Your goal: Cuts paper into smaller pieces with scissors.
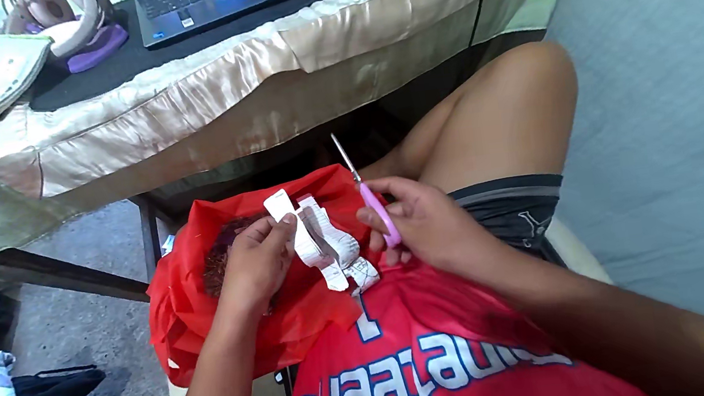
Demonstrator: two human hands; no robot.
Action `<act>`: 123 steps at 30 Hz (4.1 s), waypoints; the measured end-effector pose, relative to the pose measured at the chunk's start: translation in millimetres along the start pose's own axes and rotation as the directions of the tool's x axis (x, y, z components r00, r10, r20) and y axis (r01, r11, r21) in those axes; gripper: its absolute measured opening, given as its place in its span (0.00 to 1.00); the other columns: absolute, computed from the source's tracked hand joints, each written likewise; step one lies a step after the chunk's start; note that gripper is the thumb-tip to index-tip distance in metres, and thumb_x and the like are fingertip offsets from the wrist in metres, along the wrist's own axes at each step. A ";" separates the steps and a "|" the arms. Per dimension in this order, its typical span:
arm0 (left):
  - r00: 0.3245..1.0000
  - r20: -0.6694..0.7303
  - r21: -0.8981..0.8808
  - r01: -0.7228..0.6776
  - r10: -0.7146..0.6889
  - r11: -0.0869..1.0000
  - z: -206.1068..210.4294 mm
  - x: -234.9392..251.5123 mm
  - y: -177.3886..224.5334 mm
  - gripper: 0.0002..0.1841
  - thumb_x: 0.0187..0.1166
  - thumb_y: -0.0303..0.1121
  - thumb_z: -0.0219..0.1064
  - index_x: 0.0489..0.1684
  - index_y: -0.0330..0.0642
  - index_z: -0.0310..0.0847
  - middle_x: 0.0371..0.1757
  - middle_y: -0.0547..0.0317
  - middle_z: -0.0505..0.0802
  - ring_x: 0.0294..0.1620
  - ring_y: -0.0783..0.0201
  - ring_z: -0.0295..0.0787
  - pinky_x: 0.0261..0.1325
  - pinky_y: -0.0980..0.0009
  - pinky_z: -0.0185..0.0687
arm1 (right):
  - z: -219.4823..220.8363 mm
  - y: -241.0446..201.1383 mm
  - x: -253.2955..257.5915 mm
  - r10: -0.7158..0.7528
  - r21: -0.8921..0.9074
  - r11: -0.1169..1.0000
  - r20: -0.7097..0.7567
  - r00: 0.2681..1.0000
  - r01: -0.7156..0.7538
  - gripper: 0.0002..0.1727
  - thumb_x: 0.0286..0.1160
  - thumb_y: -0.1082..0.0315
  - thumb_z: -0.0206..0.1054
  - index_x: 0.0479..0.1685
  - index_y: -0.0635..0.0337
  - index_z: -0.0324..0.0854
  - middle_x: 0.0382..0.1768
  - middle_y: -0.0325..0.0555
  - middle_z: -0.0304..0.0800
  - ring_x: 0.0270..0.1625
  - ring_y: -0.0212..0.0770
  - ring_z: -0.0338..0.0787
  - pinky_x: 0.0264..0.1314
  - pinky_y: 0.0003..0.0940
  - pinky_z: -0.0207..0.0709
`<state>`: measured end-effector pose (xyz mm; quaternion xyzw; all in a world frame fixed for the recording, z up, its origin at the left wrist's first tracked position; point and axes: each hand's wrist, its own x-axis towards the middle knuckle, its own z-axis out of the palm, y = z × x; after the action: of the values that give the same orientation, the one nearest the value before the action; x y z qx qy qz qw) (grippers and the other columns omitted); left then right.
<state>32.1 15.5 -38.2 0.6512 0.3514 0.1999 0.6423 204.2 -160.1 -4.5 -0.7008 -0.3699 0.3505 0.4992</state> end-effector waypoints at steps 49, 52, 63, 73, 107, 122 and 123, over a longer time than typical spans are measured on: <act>0.991 0.136 0.589 -0.089 0.010 0.803 28.0 37.0 -20.3 0.22 0.74 0.39 0.77 0.63 0.42 0.81 0.48 0.47 0.91 0.44 0.55 0.91 0.52 0.52 0.89 | 45.7 63.4 57.6 0.217 0.409 0.890 0.006 0.976 -0.200 0.27 0.90 0.49 0.58 0.80 0.55 0.67 0.56 0.48 0.91 0.55 0.41 0.93 0.57 0.40 0.88; 0.992 0.124 0.558 -0.058 -0.014 0.828 28.8 34.5 -20.1 0.31 0.72 0.37 0.79 0.72 0.39 0.70 0.47 0.51 0.92 0.44 0.60 0.93 0.55 0.55 0.90 | 45.3 58.7 54.3 0.218 0.483 0.850 0.045 0.975 -0.212 0.28 0.90 0.48 0.57 0.80 0.53 0.66 0.56 0.47 0.93 0.51 0.43 0.94 0.53 0.41 0.89; 0.989 0.098 0.305 -0.139 0.114 0.942 19.1 10.1 4.4 0.42 0.71 0.39 0.81 0.87 0.50 0.60 0.53 0.57 0.94 0.46 0.64 0.95 0.53 0.63 0.94 | 33.3 36.1 30.2 -0.147 0.446 0.884 -0.023 0.989 0.142 0.24 0.93 0.62 0.53 0.86 0.52 0.63 0.58 0.48 0.93 0.51 0.44 0.95 0.56 0.43 0.91; 0.974 0.110 0.154 -0.213 0.197 0.965 16.7 -19.0 22.6 0.34 0.77 0.30 0.74 0.84 0.51 0.64 0.54 0.60 0.95 0.49 0.64 0.96 0.56 0.67 0.94 | 31.4 7.3 9.0 -0.398 0.349 0.856 -0.025 0.917 0.381 0.26 0.89 0.70 0.59 0.84 0.57 0.63 0.57 0.44 0.93 0.54 0.38 0.93 0.57 0.33 0.90; 0.844 -0.325 0.173 -0.389 0.426 0.905 -95.8 18.9 94.9 0.07 0.86 0.29 0.63 0.47 0.39 0.86 0.37 0.60 0.94 0.35 0.69 0.91 0.43 0.67 0.90 | 60.0 -103.4 101.0 -0.530 0.367 0.785 -0.018 0.848 0.499 0.23 0.91 0.64 0.58 0.80 0.58 0.69 0.54 0.43 0.94 0.52 0.36 0.94 0.56 0.34 0.88; 0.625 -0.744 0.149 -0.192 0.238 0.970 -215.6 168.6 226.9 0.21 0.86 0.47 0.58 0.69 0.43 0.71 0.40 0.58 0.84 0.31 0.65 0.82 0.37 0.64 0.82 | 14.3 28.4 81.6 -0.174 0.238 0.961 0.128 0.976 0.140 0.20 0.89 0.56 0.60 0.70 0.57 0.81 0.40 0.38 0.96 0.38 0.31 0.92 0.43 0.26 0.85; 0.660 -0.720 0.121 -0.184 0.214 0.975 -213.3 177.8 231.1 0.20 0.87 0.46 0.58 0.69 0.44 0.71 0.39 0.59 0.83 0.31 0.65 0.82 0.38 0.65 0.83 | 13.7 32.2 80.7 -0.155 0.237 0.964 0.136 0.978 0.120 0.20 0.89 0.56 0.60 0.70 0.56 0.81 0.40 0.37 0.96 0.38 0.31 0.92 0.43 0.26 0.84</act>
<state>46.4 307.7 173.9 0.5640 0.5080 0.5048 0.4111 236.6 -91.3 -48.7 -0.5826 -0.4125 0.4077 0.5694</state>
